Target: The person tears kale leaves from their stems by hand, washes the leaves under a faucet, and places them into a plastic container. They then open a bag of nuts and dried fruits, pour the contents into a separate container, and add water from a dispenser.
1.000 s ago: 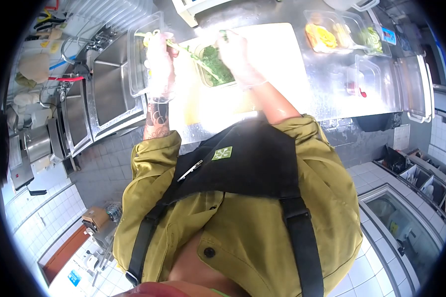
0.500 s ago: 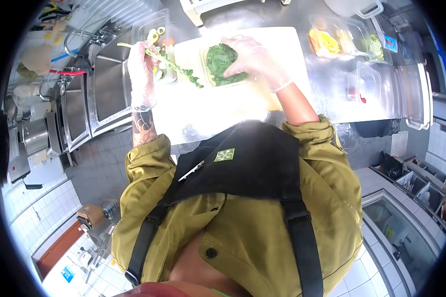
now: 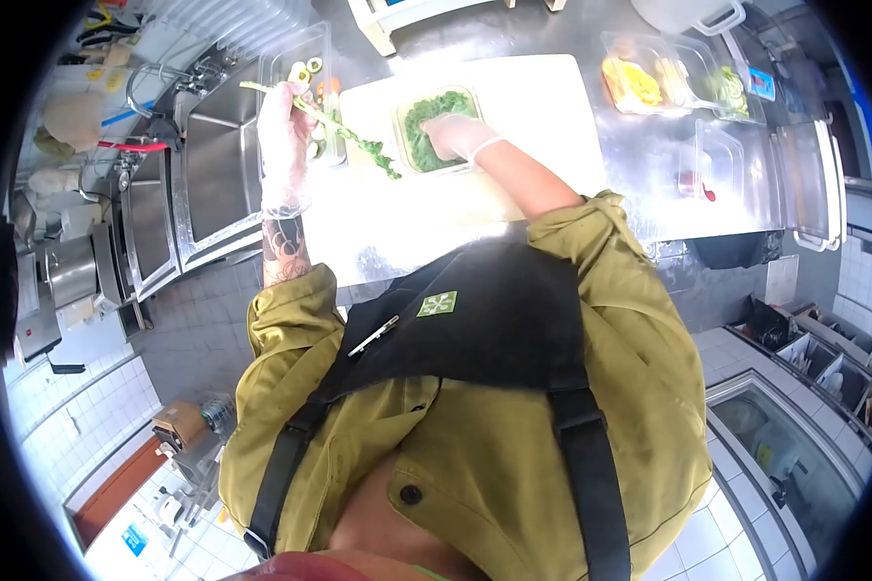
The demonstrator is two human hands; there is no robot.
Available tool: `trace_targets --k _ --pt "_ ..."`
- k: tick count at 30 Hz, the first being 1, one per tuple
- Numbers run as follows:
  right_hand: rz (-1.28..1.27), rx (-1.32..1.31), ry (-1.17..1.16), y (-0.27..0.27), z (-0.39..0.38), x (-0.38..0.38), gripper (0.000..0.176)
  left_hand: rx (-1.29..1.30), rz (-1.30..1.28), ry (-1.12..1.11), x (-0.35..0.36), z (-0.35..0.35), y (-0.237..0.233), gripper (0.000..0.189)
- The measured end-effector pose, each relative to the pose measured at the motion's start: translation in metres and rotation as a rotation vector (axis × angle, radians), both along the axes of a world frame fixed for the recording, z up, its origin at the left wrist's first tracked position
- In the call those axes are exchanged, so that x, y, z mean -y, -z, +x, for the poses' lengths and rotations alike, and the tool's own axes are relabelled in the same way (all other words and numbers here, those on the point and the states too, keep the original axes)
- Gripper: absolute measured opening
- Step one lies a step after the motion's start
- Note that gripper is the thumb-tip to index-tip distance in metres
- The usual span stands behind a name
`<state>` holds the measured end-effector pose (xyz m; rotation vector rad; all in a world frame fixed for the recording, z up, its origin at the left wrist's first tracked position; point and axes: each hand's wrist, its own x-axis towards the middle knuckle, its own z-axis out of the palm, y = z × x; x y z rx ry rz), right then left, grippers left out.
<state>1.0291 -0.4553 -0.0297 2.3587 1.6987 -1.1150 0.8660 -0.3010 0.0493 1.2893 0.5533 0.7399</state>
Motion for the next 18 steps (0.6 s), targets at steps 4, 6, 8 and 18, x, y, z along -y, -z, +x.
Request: trace_targets --k 4,6,8,18 --pt "0.159 -0.282 0.105 -0.027 0.014 0.026 0.059 0.038 -0.019 0.012 -0.002 0.001 -0.004 0.026" --pt "0.306 -0.256 0.133 -0.034 0.021 0.034 0.057 0.035 -0.01 0.026 -0.005 0.001 0.004 0.026" --pt "0.437 -0.231 0.237 -0.043 0.022 0.037 0.043 0.026 -0.008 0.042 -0.009 0.007 0.011 0.027" --pt "0.888 -0.432 0.368 -0.062 -0.041 0.027 0.033 -0.061 -0.062 0.071 0.035 0.036 0.019 0.034"
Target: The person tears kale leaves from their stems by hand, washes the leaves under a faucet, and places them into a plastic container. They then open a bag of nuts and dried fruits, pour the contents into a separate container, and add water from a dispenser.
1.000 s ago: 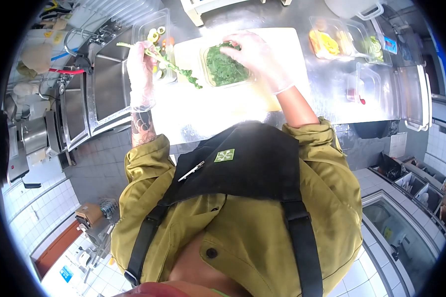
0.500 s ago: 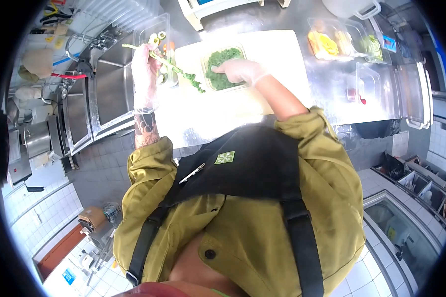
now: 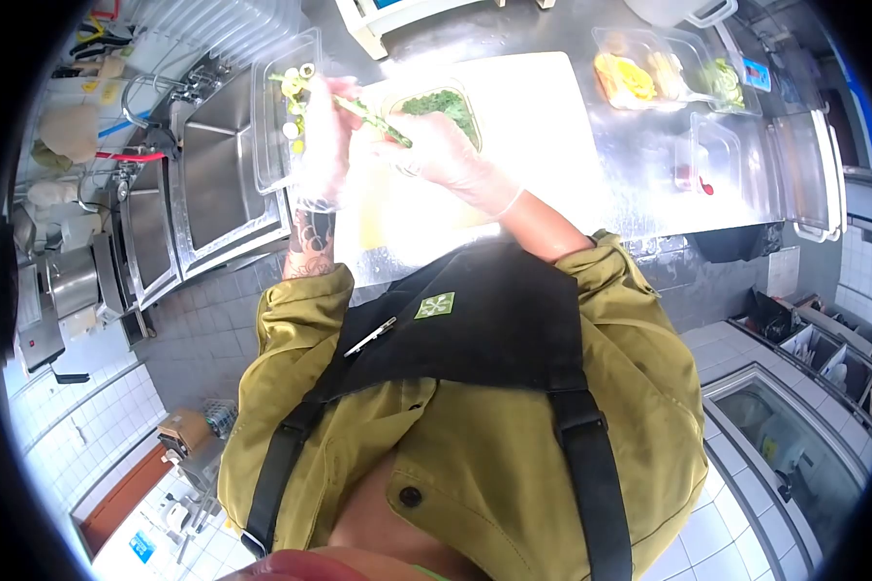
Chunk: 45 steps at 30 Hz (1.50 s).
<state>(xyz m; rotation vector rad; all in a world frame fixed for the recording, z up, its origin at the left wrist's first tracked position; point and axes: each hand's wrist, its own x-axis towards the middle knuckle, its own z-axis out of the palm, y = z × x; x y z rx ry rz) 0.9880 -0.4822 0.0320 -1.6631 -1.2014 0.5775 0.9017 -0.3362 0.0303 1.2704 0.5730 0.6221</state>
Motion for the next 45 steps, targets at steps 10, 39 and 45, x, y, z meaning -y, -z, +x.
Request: trace_targets --k 10,39,45 --pt "0.257 -0.334 0.332 0.057 -0.021 0.027 0.039 0.092 -0.001 -0.322 0.031 -0.052 0.005 0.038" --pt "-0.222 -0.388 0.377 0.023 0.057 0.042 0.03 -0.932 0.458 0.137 -0.115 -0.109 0.053 0.05" --pt "-0.56 0.21 0.638 0.041 0.043 0.058 0.054 -1.188 0.738 0.181 -0.127 -0.091 0.078 0.037"
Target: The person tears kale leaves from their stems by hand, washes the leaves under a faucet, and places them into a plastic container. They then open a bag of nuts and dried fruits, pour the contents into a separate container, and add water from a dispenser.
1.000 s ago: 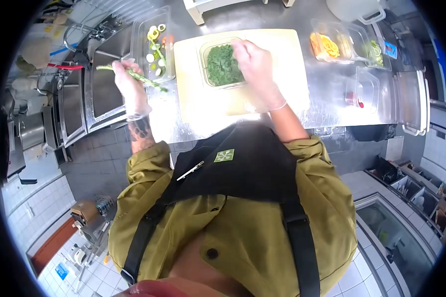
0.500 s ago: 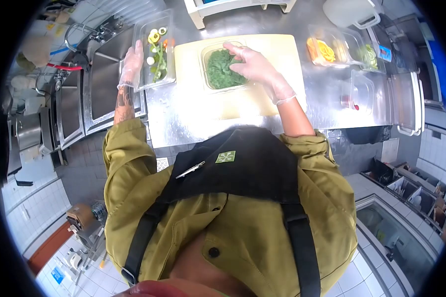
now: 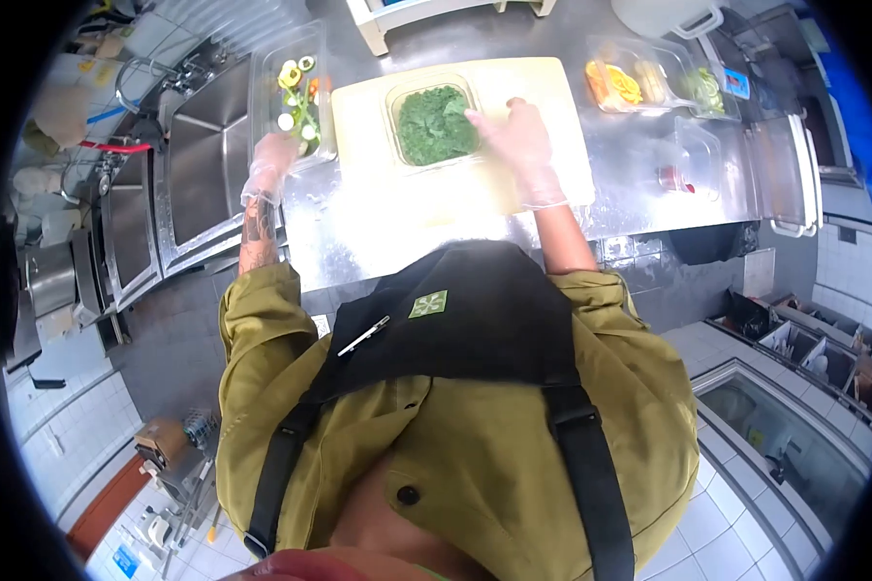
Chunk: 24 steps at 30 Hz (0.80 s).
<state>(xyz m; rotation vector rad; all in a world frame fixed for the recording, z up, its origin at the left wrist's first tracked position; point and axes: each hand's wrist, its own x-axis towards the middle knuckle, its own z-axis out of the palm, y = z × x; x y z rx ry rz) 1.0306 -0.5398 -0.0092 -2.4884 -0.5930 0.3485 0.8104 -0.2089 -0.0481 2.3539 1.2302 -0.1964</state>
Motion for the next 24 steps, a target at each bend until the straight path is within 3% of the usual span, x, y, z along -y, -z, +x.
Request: trace_targets --k 2,5,6,8,10,11,13,14,17,20,24 --pt "-0.075 -0.143 0.022 0.02 0.001 0.007 0.061 0.143 0.069 -0.08 0.011 -0.003 -0.02 0.037" --pt "0.366 -0.919 0.008 0.04 -0.001 0.02 0.043 0.121 0.107 -0.076 -0.001 -0.009 -0.003 0.043" --pt "0.383 -0.815 0.001 0.037 -0.009 0.022 0.032 0.118 0.138 -0.068 0.0 -0.009 0.001 0.047" --pt "0.4 -0.762 -0.005 0.036 -0.017 0.022 0.029 0.092 0.189 -0.024 -0.002 -0.006 0.008 0.054" --pt "0.391 -0.663 0.005 0.032 -0.022 0.017 0.029 0.244 0.32 0.046 0.025 0.002 -0.017 0.054" --pt "0.342 -0.53 0.009 0.039 -0.022 0.014 0.026 0.369 0.211 0.077 0.043 0.01 -0.027 0.053" --pt "0.474 -0.69 0.138 0.041 -0.022 0.011 0.024 0.598 -0.008 0.11 0.073 0.021 -0.043 0.052" --pt "0.538 -0.777 0.184 0.041 -0.023 0.009 0.023 0.589 -0.094 0.137 0.072 0.026 -0.014 0.052" --pt "0.611 -0.722 0.156 0.043 -0.026 0.038 0.019 0.605 0.003 0.197 0.146 0.045 -0.012 0.051" --pt "0.665 -0.794 0.327 0.027 -0.035 0.096 0.03 0.488 -0.799 0.053 0.21 0.061 -0.04 0.042" --pt "0.716 -0.712 0.514 0.015 -0.034 0.177 0.031 0.548 -1.109 0.111 0.292 0.097 -0.039 0.028"
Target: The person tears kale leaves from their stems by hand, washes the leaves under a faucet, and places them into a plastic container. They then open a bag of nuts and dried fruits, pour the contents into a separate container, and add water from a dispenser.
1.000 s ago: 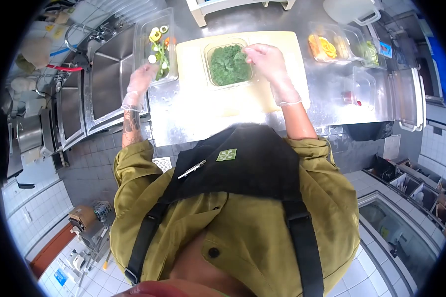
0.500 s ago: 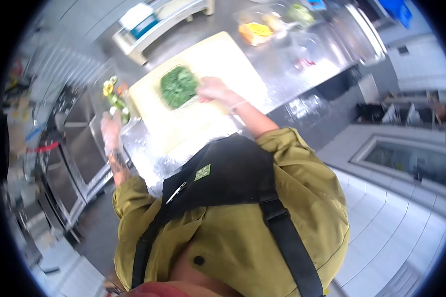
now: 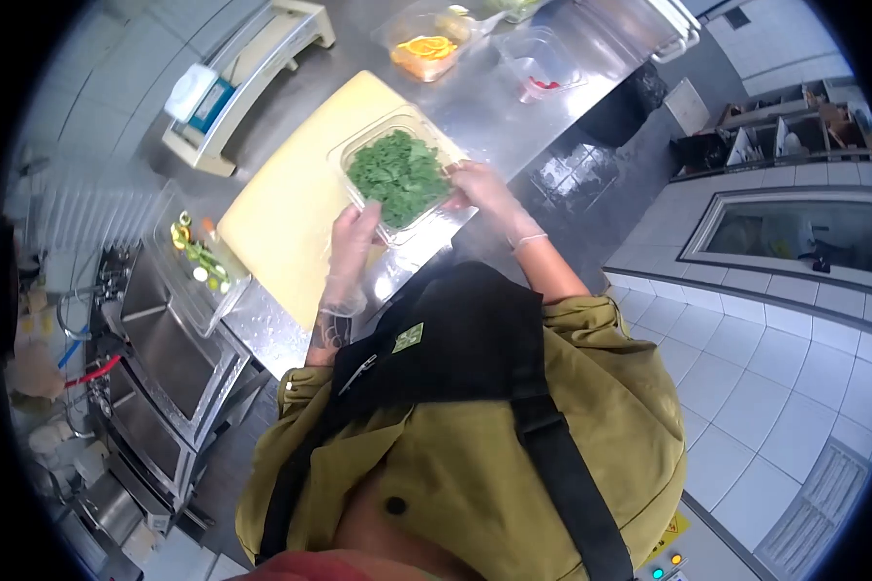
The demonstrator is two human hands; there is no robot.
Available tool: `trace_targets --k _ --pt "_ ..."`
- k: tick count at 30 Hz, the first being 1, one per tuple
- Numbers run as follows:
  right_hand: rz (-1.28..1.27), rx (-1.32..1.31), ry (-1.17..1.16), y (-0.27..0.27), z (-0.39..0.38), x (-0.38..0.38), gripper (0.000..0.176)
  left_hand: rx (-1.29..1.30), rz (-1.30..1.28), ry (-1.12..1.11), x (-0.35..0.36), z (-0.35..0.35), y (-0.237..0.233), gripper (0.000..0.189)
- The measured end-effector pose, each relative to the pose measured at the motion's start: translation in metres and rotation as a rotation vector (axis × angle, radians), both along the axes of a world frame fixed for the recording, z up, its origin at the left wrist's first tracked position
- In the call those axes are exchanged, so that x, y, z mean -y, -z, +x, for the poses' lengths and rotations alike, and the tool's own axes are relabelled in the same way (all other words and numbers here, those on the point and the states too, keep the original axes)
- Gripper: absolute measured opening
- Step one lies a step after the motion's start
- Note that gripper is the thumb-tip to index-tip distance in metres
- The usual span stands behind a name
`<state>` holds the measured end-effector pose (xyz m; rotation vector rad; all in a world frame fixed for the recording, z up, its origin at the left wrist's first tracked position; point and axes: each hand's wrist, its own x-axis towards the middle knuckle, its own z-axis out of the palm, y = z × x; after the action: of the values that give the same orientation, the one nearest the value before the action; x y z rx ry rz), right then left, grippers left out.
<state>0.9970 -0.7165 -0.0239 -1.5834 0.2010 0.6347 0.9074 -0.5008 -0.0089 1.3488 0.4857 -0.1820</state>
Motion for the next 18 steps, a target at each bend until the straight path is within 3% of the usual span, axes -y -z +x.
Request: trace_targets --k 4,10,12,16,18 --pt "-0.003 -0.105 -0.027 -0.012 0.039 0.073 0.037 -0.082 -0.177 0.072 0.047 0.063 0.012 0.023" --pt "0.082 -0.058 0.346 -0.004 0.12 0.164 0.046 -0.084 -0.086 0.235 0.12 0.183 0.083 0.027" --pt "0.117 -0.043 0.471 -0.001 0.14 0.19 0.05 -0.087 -0.082 0.152 0.146 0.214 0.094 0.027" --pt "0.212 0.133 0.387 -0.044 0.183 0.222 0.066 -0.077 -0.102 0.07 0.19 0.263 0.095 0.024" --pt "0.189 0.119 0.345 -0.018 0.22 0.239 0.074 -0.053 -0.096 0.05 0.206 0.276 0.082 0.022"
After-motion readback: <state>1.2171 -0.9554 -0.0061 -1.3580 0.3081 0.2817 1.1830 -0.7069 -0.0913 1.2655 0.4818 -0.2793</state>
